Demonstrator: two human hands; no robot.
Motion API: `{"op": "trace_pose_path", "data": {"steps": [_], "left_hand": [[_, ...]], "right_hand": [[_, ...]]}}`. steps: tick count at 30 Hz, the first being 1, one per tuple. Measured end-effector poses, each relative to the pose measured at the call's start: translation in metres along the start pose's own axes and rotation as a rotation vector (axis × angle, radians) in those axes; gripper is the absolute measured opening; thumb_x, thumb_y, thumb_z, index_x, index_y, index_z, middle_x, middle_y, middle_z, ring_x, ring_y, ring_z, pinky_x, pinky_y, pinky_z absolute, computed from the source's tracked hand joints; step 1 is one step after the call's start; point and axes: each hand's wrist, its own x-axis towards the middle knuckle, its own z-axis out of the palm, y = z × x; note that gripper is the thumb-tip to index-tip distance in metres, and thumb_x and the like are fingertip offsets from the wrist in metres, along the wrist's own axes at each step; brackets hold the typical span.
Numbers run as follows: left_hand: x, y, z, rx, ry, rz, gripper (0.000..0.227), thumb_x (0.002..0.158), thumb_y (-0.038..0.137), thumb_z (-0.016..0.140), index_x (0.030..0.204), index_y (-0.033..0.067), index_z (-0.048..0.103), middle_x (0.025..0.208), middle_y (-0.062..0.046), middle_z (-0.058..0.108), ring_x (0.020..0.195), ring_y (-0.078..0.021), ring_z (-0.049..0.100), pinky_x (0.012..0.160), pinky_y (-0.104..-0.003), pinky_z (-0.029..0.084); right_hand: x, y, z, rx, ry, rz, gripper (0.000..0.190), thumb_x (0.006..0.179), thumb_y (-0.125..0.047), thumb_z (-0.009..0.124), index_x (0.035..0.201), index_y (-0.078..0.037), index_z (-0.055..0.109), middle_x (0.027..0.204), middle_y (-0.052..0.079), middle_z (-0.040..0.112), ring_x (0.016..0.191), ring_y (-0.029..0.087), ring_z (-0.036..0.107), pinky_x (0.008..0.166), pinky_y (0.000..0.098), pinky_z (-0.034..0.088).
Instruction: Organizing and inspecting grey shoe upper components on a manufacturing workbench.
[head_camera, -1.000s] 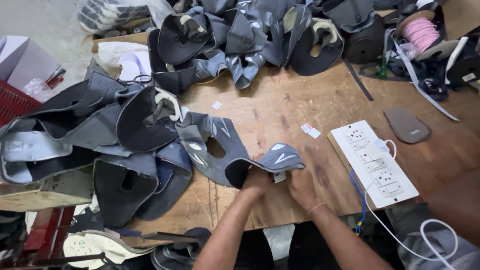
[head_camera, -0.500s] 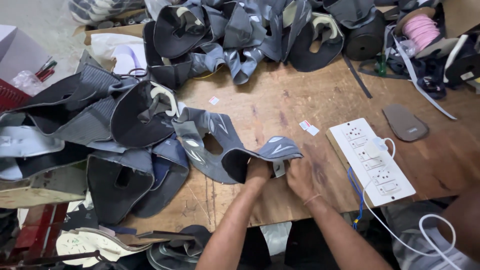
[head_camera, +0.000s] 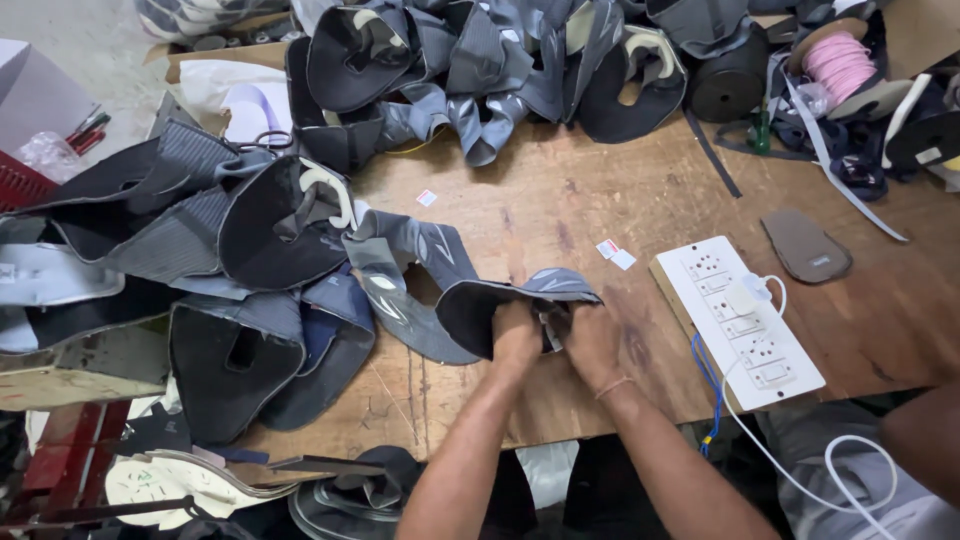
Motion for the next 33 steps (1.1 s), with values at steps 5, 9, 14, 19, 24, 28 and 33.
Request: {"op": "trace_pose_path", "data": {"steps": [5, 9, 14, 19, 24, 28, 33], "left_hand": [[-0.004, -0.007, 0.024, 0.031, 0.012, -0.076, 0.024, 0.086, 0.007, 0.060, 0.106, 0.0003, 0.073, 0.100, -0.030, 0.070, 0.096, -0.0468, 0.069, 0.083, -0.054, 0.056], [-0.024, -0.020, 0.017, -0.001, 0.034, 0.130, 0.029, 0.090, 0.009, 0.054, 0.109, -0.0036, 0.071, 0.109, -0.031, 0.069, 0.102, -0.0474, 0.069, 0.086, -0.053, 0.055], [-0.019, 0.005, -0.010, 0.025, 0.055, 0.434, 0.041, 0.084, 0.010, 0.056, 0.121, -0.0017, 0.068, 0.120, -0.030, 0.067, 0.111, -0.0481, 0.063, 0.092, -0.052, 0.049], [-0.015, 0.029, -0.022, 0.190, -0.197, 0.142, 0.027, 0.091, 0.015, 0.056, 0.114, 0.0102, 0.070, 0.118, -0.015, 0.070, 0.118, -0.0341, 0.064, 0.097, -0.047, 0.050], [-0.005, -0.012, -0.011, 0.029, 0.107, 0.480, 0.033, 0.084, 0.008, 0.060, 0.115, 0.0087, 0.072, 0.121, -0.014, 0.067, 0.117, -0.0384, 0.058, 0.099, -0.049, 0.049], [-0.002, -0.048, 0.007, -0.095, 0.071, 0.648, 0.041, 0.090, 0.007, 0.059, 0.130, 0.0032, 0.064, 0.135, -0.022, 0.061, 0.124, -0.0416, 0.055, 0.105, -0.049, 0.047], [0.001, -0.042, -0.008, 0.065, 0.091, 0.751, 0.037, 0.090, 0.014, 0.063, 0.127, 0.0081, 0.066, 0.132, -0.023, 0.060, 0.122, -0.0425, 0.056, 0.106, -0.050, 0.047]], "right_hand": [[0.003, 0.039, 0.060, -0.089, 0.083, -0.048, 0.019, 0.086, -0.009, 0.060, 0.098, -0.005, 0.074, 0.099, 0.023, 0.073, 0.093, 0.040, 0.070, 0.080, 0.0526, 0.056], [-0.002, 0.030, 0.023, 0.051, 0.167, -0.257, 0.026, 0.080, -0.010, 0.058, 0.100, -0.004, 0.075, 0.100, 0.022, 0.073, 0.095, 0.042, 0.068, 0.098, 0.0549, 0.047], [-0.013, 0.012, -0.031, -0.154, 0.254, -0.458, 0.030, 0.073, -0.024, 0.061, 0.095, -0.009, 0.075, 0.097, 0.022, 0.073, 0.100, 0.048, 0.067, 0.104, 0.0558, 0.037], [-0.019, 0.047, 0.023, 0.116, 0.058, -0.236, 0.031, 0.092, -0.019, 0.053, 0.115, -0.012, 0.072, 0.114, 0.020, 0.071, 0.105, 0.041, 0.068, 0.096, 0.0492, 0.048], [-0.019, 0.041, -0.009, -0.021, 0.094, -0.379, 0.033, 0.090, -0.027, 0.056, 0.118, -0.018, 0.071, 0.121, 0.019, 0.070, 0.112, 0.044, 0.065, 0.094, 0.0516, 0.052], [-0.021, 0.043, -0.013, -0.109, -0.533, -0.017, 0.047, 0.100, -0.050, 0.041, 0.139, -0.037, 0.063, 0.142, 0.005, 0.064, 0.129, 0.028, 0.062, 0.114, 0.0432, 0.048], [-0.060, 0.032, -0.043, -0.092, -0.152, -0.630, 0.074, 0.084, -0.056, 0.061, 0.135, -0.003, 0.062, 0.142, 0.024, 0.055, 0.142, 0.045, 0.038, 0.114, 0.0695, 0.010]]}}
